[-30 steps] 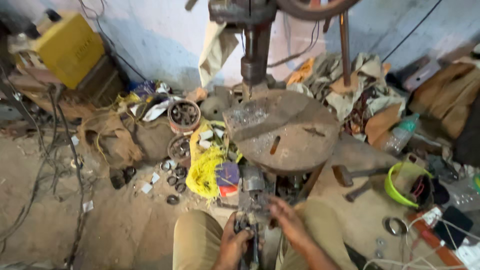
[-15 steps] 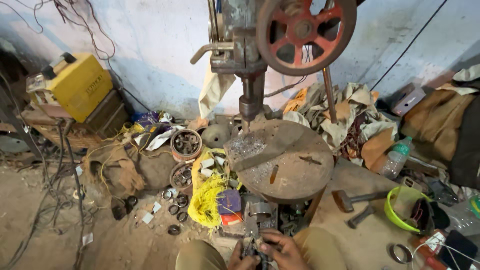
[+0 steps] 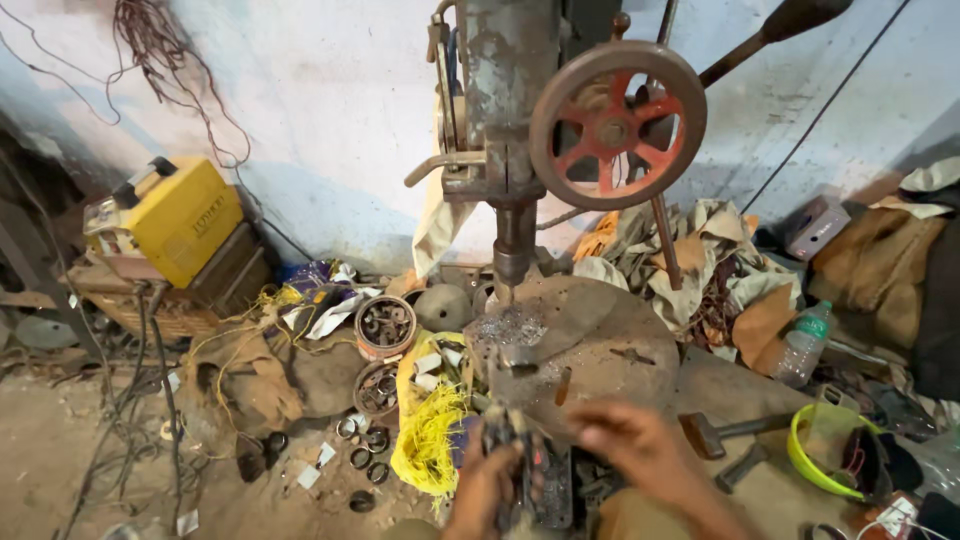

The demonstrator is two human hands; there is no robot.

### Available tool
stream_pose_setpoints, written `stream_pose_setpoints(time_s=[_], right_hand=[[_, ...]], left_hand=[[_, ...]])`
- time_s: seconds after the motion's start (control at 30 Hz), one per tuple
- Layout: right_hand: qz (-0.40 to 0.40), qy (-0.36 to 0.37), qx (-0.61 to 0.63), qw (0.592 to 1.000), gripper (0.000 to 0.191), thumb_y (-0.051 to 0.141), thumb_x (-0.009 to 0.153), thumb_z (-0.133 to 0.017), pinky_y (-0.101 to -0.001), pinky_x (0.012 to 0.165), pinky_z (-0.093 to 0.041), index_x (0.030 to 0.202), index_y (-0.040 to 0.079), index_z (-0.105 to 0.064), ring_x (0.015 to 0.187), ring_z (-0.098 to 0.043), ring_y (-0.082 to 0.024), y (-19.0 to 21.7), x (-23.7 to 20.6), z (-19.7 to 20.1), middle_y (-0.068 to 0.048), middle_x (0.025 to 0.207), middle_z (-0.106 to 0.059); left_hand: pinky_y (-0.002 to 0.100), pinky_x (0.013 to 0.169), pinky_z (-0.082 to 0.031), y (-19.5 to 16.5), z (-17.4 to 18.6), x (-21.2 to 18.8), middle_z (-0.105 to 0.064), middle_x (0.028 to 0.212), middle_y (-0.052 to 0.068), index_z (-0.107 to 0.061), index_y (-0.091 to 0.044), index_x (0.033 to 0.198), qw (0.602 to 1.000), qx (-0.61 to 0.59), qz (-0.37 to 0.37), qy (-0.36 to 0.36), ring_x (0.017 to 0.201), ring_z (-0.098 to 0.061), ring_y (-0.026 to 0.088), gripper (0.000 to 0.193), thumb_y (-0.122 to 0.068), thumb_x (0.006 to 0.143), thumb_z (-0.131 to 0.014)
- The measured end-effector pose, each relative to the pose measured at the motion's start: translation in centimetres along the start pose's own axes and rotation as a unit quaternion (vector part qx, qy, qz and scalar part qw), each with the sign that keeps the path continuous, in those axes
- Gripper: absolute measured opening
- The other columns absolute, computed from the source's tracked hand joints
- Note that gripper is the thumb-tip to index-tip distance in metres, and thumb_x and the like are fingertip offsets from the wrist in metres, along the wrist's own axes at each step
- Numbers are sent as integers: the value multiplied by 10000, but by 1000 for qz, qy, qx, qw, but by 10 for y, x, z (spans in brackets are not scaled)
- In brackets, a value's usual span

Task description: The person operates a manual drill press to drill a hole into a small metal ring held with pliers. They repeatedly lower the drill bit using the handwheel, then lift it to clear metal shavings from the hole.

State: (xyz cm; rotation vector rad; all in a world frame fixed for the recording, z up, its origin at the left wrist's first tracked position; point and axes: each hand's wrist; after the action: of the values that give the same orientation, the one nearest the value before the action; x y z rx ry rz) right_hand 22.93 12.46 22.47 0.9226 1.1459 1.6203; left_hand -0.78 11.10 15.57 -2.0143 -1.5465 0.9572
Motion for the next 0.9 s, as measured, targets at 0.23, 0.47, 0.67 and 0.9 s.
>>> stream_pose_setpoints(time_s=[0.23, 0.47, 0.67, 0.9], right_hand=[[320, -255, -154, 899, 220, 54, 1052, -601, -298, 935, -547, 1259, 3, -656, 1002, -677, -163, 164, -18, 119, -103, 1122, -718], [439, -292, -244, 814, 269, 139, 1167, -533, -298, 915, -502, 1416, 37, -525, 1184, -600, -176, 274, 29, 137, -96, 1334, -588], [459, -235, -288, 807, 174, 188, 1239, -533, -307, 932, -454, 1331, 46, -572, 1080, -578, -174, 285, 73, 169, -73, 1236, -601], [454, -138, -133, 870, 134, 213, 1227, -529, -292, 872, -402, 1203, 81, -531, 967, -500, -152, 260, 142, 235, -40, 1109, -533]], left_hand=[[390, 488, -536, -45, -15, 35, -741, 1042, 168, -405, -155, 1390, 999, 20, 16, -30, 610, -645, 275, 528, -68, 887, -540], [369, 486, -546, -44, -18, 66, -727, 973, 187, -426, -93, 1451, 1000, 14, -2, 12, 598, -653, 261, 555, -76, 907, -535], [374, 486, -527, -45, -13, 78, -735, 976, 178, -469, -104, 1304, 999, 23, 28, -30, 595, -625, 258, 380, -100, 926, -513], [363, 492, -544, -36, -1, 92, -736, 825, 176, -623, 43, 1045, 995, 72, 56, -31, 575, -653, 254, 198, -130, 949, -614]])
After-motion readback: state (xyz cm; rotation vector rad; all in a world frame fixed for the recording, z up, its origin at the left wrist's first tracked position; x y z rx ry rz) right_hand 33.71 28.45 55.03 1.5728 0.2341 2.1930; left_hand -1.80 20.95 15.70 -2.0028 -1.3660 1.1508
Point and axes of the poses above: each hand's wrist, its own x-axis towards the middle knuckle, its own z-axis out of the back of the hand, y = z × x
